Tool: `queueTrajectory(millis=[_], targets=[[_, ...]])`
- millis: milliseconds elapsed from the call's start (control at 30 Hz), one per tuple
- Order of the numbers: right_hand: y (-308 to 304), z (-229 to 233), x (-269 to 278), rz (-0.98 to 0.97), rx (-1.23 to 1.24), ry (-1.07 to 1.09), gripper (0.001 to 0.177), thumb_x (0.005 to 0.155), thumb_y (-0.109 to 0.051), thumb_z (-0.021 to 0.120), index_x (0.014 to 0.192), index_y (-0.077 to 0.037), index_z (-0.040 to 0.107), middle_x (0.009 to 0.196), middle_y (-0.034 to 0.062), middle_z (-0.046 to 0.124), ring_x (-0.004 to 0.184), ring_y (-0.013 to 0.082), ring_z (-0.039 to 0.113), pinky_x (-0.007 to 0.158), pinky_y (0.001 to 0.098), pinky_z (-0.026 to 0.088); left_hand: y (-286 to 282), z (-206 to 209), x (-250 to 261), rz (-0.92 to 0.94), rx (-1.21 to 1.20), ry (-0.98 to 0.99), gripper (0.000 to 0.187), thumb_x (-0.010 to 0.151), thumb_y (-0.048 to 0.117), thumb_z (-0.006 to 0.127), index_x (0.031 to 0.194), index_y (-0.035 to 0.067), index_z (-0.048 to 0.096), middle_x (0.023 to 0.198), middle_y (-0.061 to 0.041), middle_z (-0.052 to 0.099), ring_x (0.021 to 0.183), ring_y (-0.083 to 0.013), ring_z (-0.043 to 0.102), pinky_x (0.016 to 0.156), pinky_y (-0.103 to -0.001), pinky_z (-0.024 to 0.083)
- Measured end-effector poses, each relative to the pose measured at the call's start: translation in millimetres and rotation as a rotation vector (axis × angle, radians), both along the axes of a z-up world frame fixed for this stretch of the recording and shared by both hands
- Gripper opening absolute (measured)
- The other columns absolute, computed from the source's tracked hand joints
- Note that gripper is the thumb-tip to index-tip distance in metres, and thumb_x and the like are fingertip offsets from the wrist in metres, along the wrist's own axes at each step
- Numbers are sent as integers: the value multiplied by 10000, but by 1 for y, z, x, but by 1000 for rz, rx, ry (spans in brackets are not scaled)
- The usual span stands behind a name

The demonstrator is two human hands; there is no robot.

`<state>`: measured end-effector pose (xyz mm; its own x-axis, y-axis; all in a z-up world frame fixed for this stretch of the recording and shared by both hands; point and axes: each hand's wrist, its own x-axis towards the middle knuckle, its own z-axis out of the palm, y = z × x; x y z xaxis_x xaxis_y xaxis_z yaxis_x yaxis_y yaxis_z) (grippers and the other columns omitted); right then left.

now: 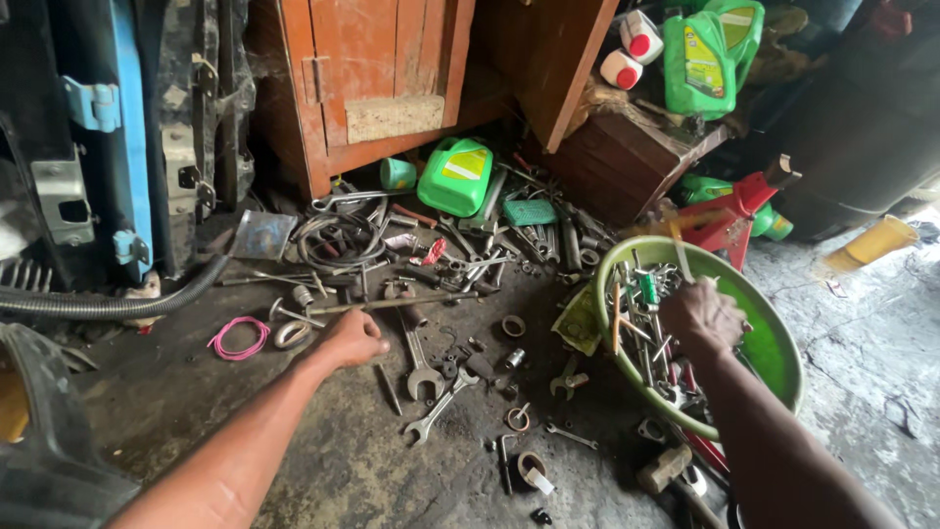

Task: The person sits on the floor of a workshop and uses a dark cloth to wipe and clean various metal tools, including wrenches and sockets, that are scattered on the ground. They pick up individual tools, wipe them, and place them into a green plastic basin.

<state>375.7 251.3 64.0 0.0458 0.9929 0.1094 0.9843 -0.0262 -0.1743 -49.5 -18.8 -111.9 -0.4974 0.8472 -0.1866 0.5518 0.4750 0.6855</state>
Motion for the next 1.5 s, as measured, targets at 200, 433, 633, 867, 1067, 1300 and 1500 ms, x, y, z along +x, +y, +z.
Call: queueTrajectory(millis=[200,433,633,867,1067,1300,1500], targets=[[-30,-18,-11,284,152,-275,414,928,-185,644,1264,43,562,1141,305,559,1028,394,571,763,452,569,7,10,40,-85,-305,106,357,741,308,860,969,54,754,951,-132,766,893,-264,733,846,-407,575],[-81,-15,-116,533,-174,-184,399,851,-142,640,1249,-167,648,1199,221,581,1073,377,571,847,454,584,6,6,99,-106,-340,198,662,766,305,924,1271,16,608,1280,-222,576,1173,-373,602,990,-458,535],[-104,-34,-145,649,-274,-192,382,823,-213,713,1191,-137,649,1209,151,615,1167,365,562,930,444,557,11,-4,110,-61,-367,254,364,804,106,740,1159,47,687,1193,-218,682,1130,-383,677,909,-464,595],[-92,-83,-127,692,-279,-196,335,813,-294,724,1114,-153,679,1115,120,682,1142,341,604,996,449,499,20,-19,118,118,-289,236,203,836,74,686,1025,5,708,1024,-224,736,949,-336,742,805,-417,613],[-95,-91,-115,613,-338,-178,309,827,-292,702,1128,-221,694,1161,106,689,1164,372,596,964,437,521,20,-1,104,203,-415,91,158,834,100,684,940,-16,706,879,-185,711,773,-283,699,648,-381,567],[-104,-67,-120,613,-361,-211,339,838,-295,708,1166,-212,692,1158,100,695,1153,358,615,957,435,538,9,27,73,340,-415,-228,172,833,130,682,841,-40,704,710,-139,683,568,-221,649,465,-338,513],[-130,-46,-135,661,-363,-181,307,857,-293,685,1156,-229,712,1169,109,717,1148,368,650,960,439,550,9,18,48,240,-361,-245,95,817,14,578,806,-53,643,647,-129,616,472,-194,579,364,-346,427]])
